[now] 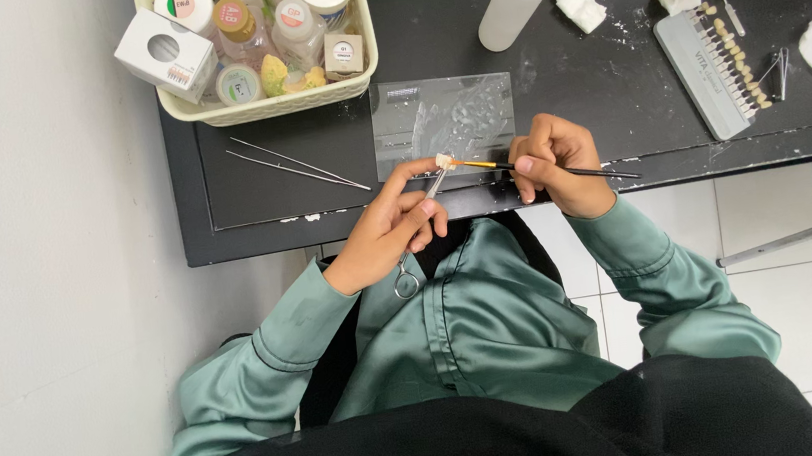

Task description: The person holds a denture tooth with forceps in one hand and uses a fine brush to apply and shape ceramic paste on the tooth over a glass slab. They reload the brush with material, add liquid from a squeeze bottle, and continue building up the ceramic layer on the tooth.

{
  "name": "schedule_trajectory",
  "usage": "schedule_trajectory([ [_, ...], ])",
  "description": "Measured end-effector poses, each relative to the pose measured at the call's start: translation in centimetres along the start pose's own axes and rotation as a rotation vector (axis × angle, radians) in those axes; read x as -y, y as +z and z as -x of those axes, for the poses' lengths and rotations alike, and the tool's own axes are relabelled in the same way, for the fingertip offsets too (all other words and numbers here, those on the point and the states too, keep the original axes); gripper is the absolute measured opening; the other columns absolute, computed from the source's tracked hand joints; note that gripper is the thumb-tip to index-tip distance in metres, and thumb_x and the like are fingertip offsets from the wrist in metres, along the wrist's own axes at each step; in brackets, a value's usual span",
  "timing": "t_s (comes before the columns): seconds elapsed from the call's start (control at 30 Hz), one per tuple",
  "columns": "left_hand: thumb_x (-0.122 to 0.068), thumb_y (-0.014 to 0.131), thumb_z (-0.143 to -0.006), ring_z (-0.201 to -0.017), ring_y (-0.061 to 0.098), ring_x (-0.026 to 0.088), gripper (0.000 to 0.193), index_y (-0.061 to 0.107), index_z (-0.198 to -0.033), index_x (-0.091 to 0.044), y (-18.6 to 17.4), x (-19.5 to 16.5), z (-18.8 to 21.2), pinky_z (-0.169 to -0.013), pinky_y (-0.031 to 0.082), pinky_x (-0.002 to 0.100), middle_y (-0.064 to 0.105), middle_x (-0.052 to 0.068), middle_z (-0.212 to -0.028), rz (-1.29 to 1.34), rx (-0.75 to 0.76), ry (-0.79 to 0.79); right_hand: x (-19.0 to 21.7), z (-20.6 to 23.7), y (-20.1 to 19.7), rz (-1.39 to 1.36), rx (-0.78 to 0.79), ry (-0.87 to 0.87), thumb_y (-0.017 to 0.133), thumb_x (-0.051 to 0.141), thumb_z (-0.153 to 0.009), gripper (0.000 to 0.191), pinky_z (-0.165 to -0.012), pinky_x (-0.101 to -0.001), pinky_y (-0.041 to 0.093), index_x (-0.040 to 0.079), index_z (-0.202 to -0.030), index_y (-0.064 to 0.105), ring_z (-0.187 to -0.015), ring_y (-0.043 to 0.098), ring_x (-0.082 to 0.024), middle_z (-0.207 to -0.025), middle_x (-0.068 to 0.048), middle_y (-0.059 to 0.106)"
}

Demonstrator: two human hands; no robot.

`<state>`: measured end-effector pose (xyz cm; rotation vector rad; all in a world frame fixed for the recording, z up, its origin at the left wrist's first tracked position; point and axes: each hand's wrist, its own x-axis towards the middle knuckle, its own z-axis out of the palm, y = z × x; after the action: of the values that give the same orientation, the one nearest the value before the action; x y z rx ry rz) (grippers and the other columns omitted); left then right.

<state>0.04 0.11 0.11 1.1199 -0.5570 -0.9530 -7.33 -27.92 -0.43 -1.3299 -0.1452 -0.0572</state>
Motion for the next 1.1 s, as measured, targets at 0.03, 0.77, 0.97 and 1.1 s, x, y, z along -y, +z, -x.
schedule_trajectory([
  [0.03, -0.012, 0.045, -0.111, -0.066, 0.045, 0.007, 0.044, 0.033, -0.153, -0.008, 0.01, -0.03, 0.01, -0.065, 0.042, 0.021, 0.062, 0.007, -0.09, 0.002, -0.001, -0.006, -0.04, -0.01, -0.06, -0.012, -0.002, -0.002, 0.06, 0.0, -0.101, 0.033, -0.058, -0.028, 0.04, 0.014, -0.082, 0.036, -0.063, 0.05, -0.012, -0.064, -0.003, 0.05],
  [0.77, -0.013, 0.045, -0.112, -0.066, 0.044, 0.007, 0.043, 0.034, -0.153, -0.008, 0.05, -0.05, -0.04, -0.065, 0.042, 0.021, 0.063, 0.008, -0.092, 0.013, -0.003, 0.002, -0.47, 0.11, -0.05, -0.012, -0.059, -0.025, 0.057, -0.001, -0.098, 0.03, -0.056, -0.0265, 0.037, 0.013, -0.08, 0.037, -0.063, 0.042, -0.011, -0.063, -0.001, 0.047],
  [0.97, -0.014, 0.045, -0.111, -0.066, 0.045, 0.007, 0.044, 0.033, -0.153, -0.009, 0.12, 0.02, -0.05, -0.064, 0.041, 0.021, 0.062, 0.008, -0.091, 0.009, -0.008, -0.008, -0.04, 0.62, -0.12, 0.063, 0.048, -0.064, 0.059, -0.003, -0.097, 0.034, -0.052, -0.0255, 0.037, 0.013, -0.077, 0.037, -0.061, 0.046, -0.013, -0.064, -0.002, 0.046],
  [1.1, -0.014, 0.045, -0.112, -0.068, 0.046, 0.007, 0.043, 0.034, -0.153, -0.009, -0.03, 0.11, 0.0, -0.065, 0.042, 0.021, 0.063, 0.007, -0.093, 0.019, 0.005, 0.005, -0.17, 0.44, 0.17, -0.038, -0.076, -0.069, 0.059, -0.001, -0.098, 0.031, -0.051, -0.0249, 0.038, 0.012, -0.079, 0.037, -0.061, 0.046, -0.01, -0.063, -0.002, 0.047],
])
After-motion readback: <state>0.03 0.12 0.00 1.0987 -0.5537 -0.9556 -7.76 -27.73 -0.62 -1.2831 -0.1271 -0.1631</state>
